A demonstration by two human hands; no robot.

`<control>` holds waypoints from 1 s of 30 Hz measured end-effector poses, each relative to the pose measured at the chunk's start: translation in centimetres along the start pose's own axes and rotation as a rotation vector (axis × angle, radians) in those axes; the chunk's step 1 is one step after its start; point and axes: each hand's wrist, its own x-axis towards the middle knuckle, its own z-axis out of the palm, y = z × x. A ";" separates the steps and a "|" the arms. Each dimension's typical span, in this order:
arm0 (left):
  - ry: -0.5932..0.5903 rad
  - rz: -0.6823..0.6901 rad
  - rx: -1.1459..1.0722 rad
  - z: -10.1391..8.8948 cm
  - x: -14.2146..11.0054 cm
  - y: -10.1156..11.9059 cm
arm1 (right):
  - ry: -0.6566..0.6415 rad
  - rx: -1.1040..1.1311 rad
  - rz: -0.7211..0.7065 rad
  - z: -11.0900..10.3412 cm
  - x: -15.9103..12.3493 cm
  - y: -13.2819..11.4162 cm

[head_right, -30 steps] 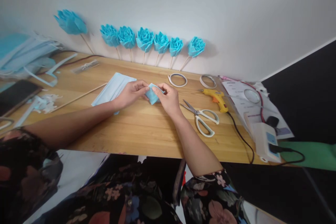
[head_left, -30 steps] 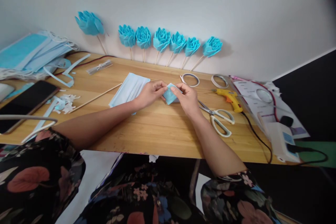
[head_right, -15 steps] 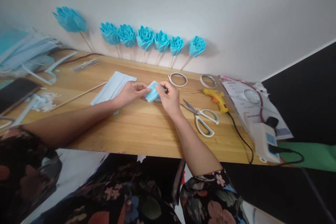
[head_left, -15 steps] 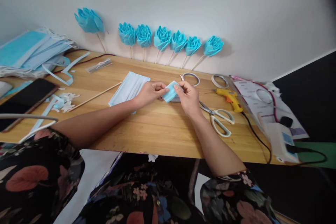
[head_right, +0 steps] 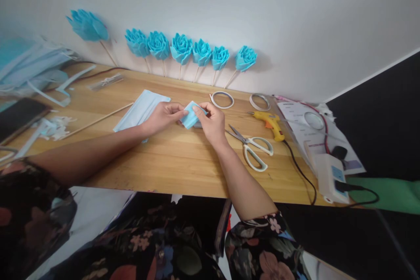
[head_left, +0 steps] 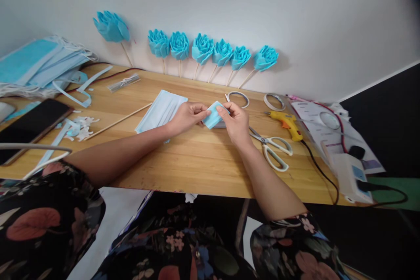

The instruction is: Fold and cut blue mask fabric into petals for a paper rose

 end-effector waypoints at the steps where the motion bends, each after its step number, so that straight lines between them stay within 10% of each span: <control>1: -0.005 0.005 -0.004 0.0 0.0 0.0 | 0.004 -0.001 0.001 0.0 0.0 0.1; 30: 0.154 0.055 -0.180 -1.1 0.9 0.1 | -0.070 -0.043 0.008 -0.1 0.6 0.0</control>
